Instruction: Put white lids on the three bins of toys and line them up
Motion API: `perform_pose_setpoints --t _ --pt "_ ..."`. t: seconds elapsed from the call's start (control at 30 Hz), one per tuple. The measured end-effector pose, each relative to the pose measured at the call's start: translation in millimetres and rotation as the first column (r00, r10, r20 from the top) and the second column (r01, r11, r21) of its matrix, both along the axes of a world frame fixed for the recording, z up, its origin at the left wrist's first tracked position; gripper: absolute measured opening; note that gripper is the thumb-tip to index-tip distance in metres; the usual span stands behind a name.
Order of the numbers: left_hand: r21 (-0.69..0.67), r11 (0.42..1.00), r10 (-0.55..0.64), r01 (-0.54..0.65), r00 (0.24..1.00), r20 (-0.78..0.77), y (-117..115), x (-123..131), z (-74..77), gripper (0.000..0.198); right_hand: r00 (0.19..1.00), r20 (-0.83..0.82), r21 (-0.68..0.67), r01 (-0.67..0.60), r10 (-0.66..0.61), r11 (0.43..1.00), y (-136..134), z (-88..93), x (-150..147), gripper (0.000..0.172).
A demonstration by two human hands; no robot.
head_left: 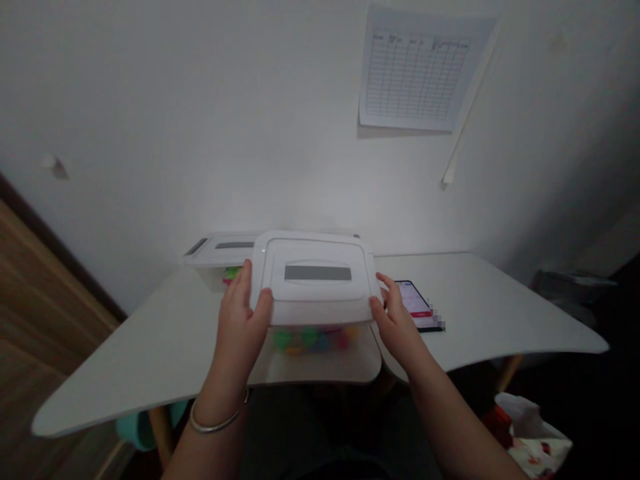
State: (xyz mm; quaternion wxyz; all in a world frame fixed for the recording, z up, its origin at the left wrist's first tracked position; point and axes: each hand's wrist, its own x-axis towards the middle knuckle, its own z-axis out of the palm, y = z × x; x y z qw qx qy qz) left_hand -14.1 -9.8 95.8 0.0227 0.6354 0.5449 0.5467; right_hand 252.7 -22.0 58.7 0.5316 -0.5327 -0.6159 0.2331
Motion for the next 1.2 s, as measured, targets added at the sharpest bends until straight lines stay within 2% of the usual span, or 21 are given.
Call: perform_pose_setpoints --t 0.17,0.27,0.43,0.57,0.73,0.87,1.03,1.2 --pt "-0.211 0.973 0.058 -0.099 0.980 -0.191 10.3 -0.8 -6.6 0.072 0.991 0.096 0.003 0.098 -0.098 0.995 4.7 -7.2 1.3 0.061" --pt "-0.279 0.957 0.027 -0.082 0.980 -0.196 11.1 -0.9 -8.3 0.069 0.988 0.099 -0.008 0.124 -0.122 0.992 4.5 -10.1 0.9 0.063" --pt "-0.293 0.955 -0.013 -0.037 0.986 -0.167 6.8 -4.4 -10.6 0.061 0.985 0.115 0.026 0.130 -0.132 0.991 4.9 -17.9 3.2 0.061" --pt "-0.275 0.961 -0.050 0.004 0.986 -0.162 4.4 -6.8 -16.5 0.063 0.973 0.159 0.051 0.160 -0.166 0.986 5.5 -24.3 5.8 0.061" --pt "-0.245 0.968 -0.003 -0.048 0.979 -0.205 10.2 -8.7 -22.0 0.059 0.962 0.220 0.076 0.148 -0.161 0.986 7.9 -25.7 4.5 0.062" --pt "-0.281 0.959 -0.039 -0.042 0.960 -0.277 12.6 -7.9 -18.0 0.058 0.949 0.267 0.075 0.152 -0.166 0.986 12.1 -25.9 3.8 0.059" --pt "-0.376 0.926 -0.095 -0.036 0.941 -0.326 4.4 -5.4 -8.3 0.062 0.944 0.280 0.132 0.143 -0.176 0.981 12.3 -30.1 7.0 0.054" --pt "-0.422 0.904 -0.081 -0.073 0.938 -0.336 0.5 -7.5 -2.7 0.066 0.943 0.266 0.162 0.162 -0.201 0.973 8.0 -22.8 11.7 0.047"
